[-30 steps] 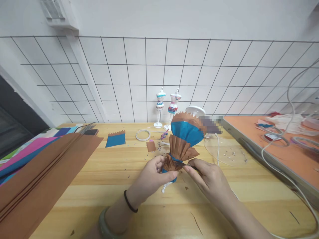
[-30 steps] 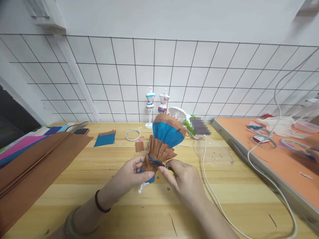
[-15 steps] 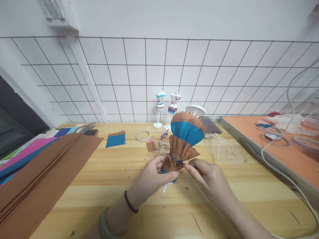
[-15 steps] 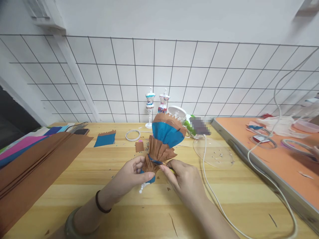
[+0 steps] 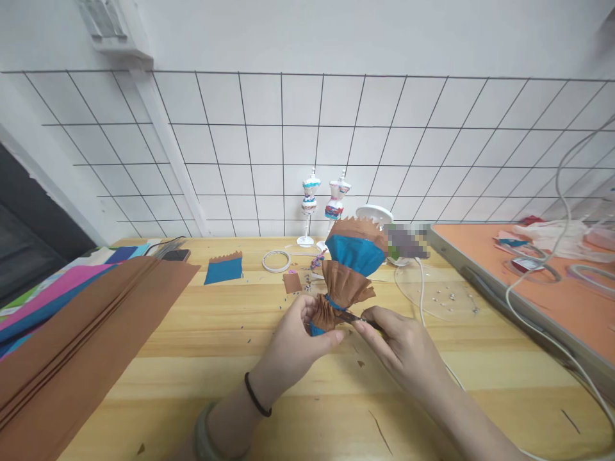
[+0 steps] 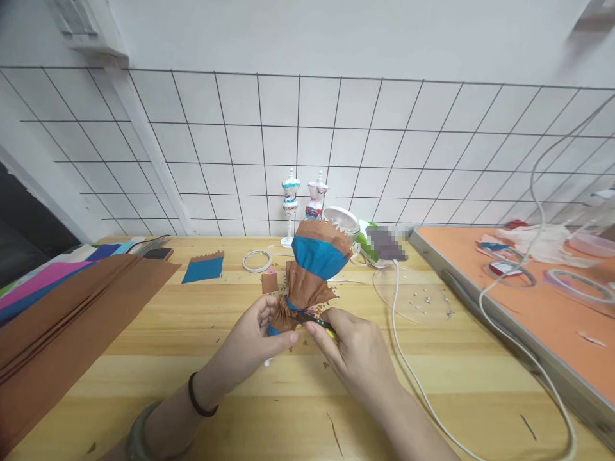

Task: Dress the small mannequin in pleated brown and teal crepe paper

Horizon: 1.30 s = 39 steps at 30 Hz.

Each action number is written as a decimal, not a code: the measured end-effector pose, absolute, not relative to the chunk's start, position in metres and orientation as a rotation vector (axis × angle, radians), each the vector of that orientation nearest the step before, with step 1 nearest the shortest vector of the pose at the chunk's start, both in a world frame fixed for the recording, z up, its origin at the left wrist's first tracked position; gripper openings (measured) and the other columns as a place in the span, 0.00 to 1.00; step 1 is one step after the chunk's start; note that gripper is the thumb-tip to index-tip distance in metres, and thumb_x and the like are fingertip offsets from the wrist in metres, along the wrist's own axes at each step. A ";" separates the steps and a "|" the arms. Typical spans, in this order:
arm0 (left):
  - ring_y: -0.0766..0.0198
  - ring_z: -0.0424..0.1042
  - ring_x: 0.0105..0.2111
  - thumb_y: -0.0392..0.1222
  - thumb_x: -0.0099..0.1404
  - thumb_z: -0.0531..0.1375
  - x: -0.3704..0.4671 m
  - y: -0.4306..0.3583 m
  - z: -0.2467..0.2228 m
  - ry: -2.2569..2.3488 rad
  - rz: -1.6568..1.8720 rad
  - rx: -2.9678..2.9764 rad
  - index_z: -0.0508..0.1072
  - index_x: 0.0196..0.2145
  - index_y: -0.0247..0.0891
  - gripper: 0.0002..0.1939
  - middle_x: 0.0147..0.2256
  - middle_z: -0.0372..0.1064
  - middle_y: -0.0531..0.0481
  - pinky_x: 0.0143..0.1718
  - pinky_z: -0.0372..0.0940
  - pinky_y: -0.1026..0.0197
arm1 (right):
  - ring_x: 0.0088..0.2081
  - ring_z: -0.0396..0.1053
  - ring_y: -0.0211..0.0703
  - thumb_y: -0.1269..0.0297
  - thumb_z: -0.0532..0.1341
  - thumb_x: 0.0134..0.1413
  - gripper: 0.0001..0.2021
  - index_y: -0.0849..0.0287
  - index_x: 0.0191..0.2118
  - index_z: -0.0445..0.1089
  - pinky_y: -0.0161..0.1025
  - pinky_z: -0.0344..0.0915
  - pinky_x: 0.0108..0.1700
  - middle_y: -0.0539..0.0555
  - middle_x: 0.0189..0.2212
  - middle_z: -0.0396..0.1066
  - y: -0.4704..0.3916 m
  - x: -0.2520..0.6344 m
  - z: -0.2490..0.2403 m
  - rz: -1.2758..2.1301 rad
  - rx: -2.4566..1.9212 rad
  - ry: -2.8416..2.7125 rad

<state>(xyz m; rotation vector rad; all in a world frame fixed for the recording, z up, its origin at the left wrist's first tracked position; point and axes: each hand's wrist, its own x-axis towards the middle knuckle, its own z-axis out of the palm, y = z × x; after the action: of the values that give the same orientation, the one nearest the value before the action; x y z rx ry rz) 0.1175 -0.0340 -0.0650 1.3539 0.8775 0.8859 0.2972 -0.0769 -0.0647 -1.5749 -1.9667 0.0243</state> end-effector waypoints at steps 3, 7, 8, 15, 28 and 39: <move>0.55 0.69 0.45 0.37 0.52 0.65 0.119 -0.035 -0.064 0.915 0.891 1.375 0.66 0.41 0.36 0.18 0.43 0.71 0.43 0.45 0.61 0.57 | 0.19 0.66 0.38 0.50 0.47 0.63 0.21 0.57 0.29 0.67 0.32 0.57 0.22 0.50 0.17 0.68 -0.077 0.297 -0.065 0.027 -1.574 -1.968; 0.56 0.69 0.45 0.37 0.52 0.65 0.119 -0.035 -0.063 0.901 0.902 1.374 0.66 0.40 0.36 0.18 0.43 0.71 0.43 0.44 0.61 0.58 | 0.18 0.66 0.38 0.49 0.47 0.63 0.21 0.57 0.28 0.67 0.33 0.57 0.21 0.50 0.17 0.68 -0.076 0.298 -0.066 0.015 -1.589 -1.967; 0.56 0.69 0.45 0.37 0.52 0.65 0.119 -0.035 -0.063 0.901 0.902 1.377 0.66 0.40 0.36 0.18 0.43 0.71 0.43 0.44 0.61 0.58 | 0.18 0.66 0.38 0.49 0.47 0.63 0.22 0.57 0.28 0.67 0.33 0.57 0.21 0.50 0.17 0.68 -0.076 0.298 -0.066 0.013 -1.591 -1.966; 0.58 0.69 0.42 0.37 0.53 0.64 0.121 -0.036 -0.066 0.911 0.901 1.394 0.65 0.40 0.37 0.17 0.40 0.71 0.45 0.43 0.62 0.58 | 0.21 0.68 0.39 0.50 0.47 0.63 0.21 0.57 0.28 0.66 0.33 0.58 0.23 0.51 0.18 0.69 -0.078 0.295 -0.065 0.070 -1.609 -1.960; 0.58 0.70 0.43 0.35 0.52 0.65 0.125 -0.038 -0.070 0.878 0.982 1.337 0.64 0.40 0.38 0.18 0.40 0.71 0.47 0.45 0.62 0.58 | 0.19 0.69 0.39 0.48 0.45 0.63 0.23 0.57 0.28 0.66 0.34 0.57 0.21 0.51 0.18 0.69 -0.079 0.293 -0.067 -0.093 -1.604 -1.965; 0.57 0.69 0.44 0.35 0.53 0.64 0.123 -0.037 -0.072 0.851 1.013 1.361 0.64 0.42 0.38 0.19 0.42 0.71 0.45 0.46 0.62 0.57 | 0.18 0.67 0.37 0.48 0.45 0.63 0.23 0.58 0.28 0.67 0.32 0.58 0.21 0.51 0.18 0.70 -0.078 0.296 -0.063 -0.086 -1.552 -1.973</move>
<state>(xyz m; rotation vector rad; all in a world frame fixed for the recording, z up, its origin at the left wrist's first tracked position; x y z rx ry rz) 0.1234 -0.0365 -0.0724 1.3613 0.8510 1.0128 0.2957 -0.0783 -0.0633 -1.5522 -1.9727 -0.0864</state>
